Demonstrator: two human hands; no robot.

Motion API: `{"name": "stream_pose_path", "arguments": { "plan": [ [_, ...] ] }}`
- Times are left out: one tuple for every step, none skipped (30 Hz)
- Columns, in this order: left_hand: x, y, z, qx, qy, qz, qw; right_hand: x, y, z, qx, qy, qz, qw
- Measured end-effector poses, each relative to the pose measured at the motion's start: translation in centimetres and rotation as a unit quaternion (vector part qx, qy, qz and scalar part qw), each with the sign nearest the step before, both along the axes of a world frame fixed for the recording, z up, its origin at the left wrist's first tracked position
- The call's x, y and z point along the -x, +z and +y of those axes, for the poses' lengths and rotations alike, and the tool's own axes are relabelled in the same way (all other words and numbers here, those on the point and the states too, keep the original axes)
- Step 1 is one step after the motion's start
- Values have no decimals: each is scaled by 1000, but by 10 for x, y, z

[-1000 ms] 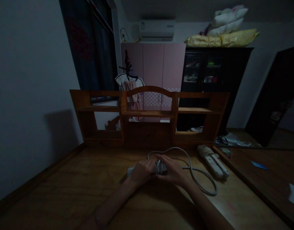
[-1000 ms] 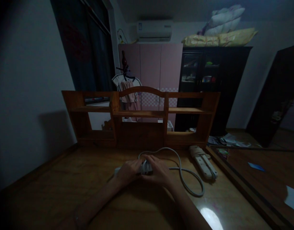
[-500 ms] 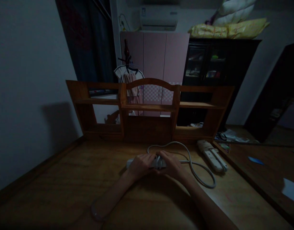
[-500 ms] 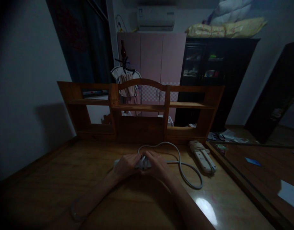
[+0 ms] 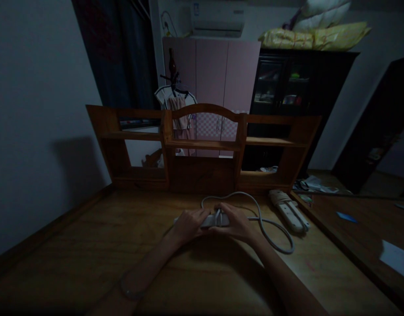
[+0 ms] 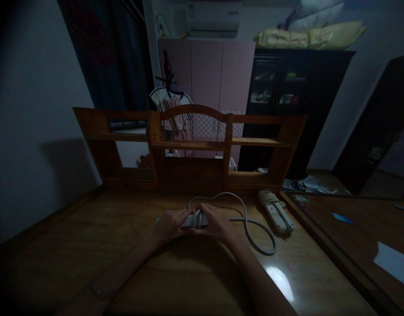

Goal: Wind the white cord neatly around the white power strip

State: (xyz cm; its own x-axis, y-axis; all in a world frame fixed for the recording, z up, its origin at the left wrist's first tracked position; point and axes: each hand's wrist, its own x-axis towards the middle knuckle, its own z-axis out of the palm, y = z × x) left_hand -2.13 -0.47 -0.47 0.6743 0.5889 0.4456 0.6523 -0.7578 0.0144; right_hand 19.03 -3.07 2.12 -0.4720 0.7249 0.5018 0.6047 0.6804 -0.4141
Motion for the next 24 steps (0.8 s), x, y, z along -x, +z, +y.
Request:
{"name": "stream_pose_path", "arguments": {
  "plan": [
    [-1, 0, -1, -9, -2, 1, 1000, -1, 2, -1, 10, 5, 13, 1000],
    [-2, 0, -2, -18, -7, 3, 1000, -2, 4, -1, 23, 11, 29, 999],
    [-3, 0, -3, -28, -14, 5, 999, -4, 5, -1, 40, 18, 50, 998],
    [-4, 0, -5, -41, -22, 7, 999, -5, 5, 0, 58, 26, 75, 995],
    [-4, 1, -6, -55, -31, 7, 998, -7, 5, 1, 75, 33, 106, 991],
    [-5, 1, -7, -70, -40, 5, 997, -8, 5, 3, 91, 39, 139, 985],
    [-5, 1, -8, -85, -50, -2, 995, -9, 4, 5, 107, 42, 171, 978],
    [-4, 1, -10, -99, -61, -12, 993, -9, 3, 7, 124, 44, 201, 971],
    [-4, 1, -11, -110, -73, -21, 991, -9, 1, 8, 143, 44, 228, 962],
    [-3, 1, -12, -117, -84, -29, 989, -9, -1, 10, 167, 45, 248, 953],
    [-3, 0, -13, -119, -92, -34, 988, -9, -2, 11, 191, 46, 261, 945],
    [-2, 0, -14, -116, -96, -35, 988, -8, -3, 12, 212, 45, 272, 938],
    [-1, 0, -14, -109, -97, -34, 989, -7, -4, 12, 225, 40, 281, 932],
    [-1, -1, -14, -103, -96, -33, 989, -7, -5, 12, 226, 31, 288, 930],
    [0, -1, -14, -99, -95, -34, 990, -7, -5, 12, 217, 20, 292, 931],
    [0, -1, -13, -99, -94, -36, 990, -7, -4, 12, 203, 12, 292, 935],
    [1, -1, -12, -103, -93, -38, 990, -9, -2, 12, 192, 9, 293, 937],
    [1, -1, -11, -109, -92, -39, 989, -11, 0, 13, 188, 16, 296, 936],
    [1, 0, -10, -114, -90, -39, 989, -14, 2, 14, 192, 30, 303, 933],
    [1, 0, -9, -117, -87, -36, 989, -17, 4, 15, 204, 49, 314, 926],
    [1, 1, -8, -119, -84, -31, 989, -21, 7, 16, 217, 65, 326, 918],
    [1, 2, -8, -117, -82, -23, 990, -25, 9, 17, 226, 77, 339, 910],
    [0, 3, -8, -114, -81, -13, 990, -29, 11, 18, 227, 82, 350, 905],
    [0, 4, -8, -110, -82, -3, 991, -32, 13, 19, 224, 81, 357, 903]
  ]
}}
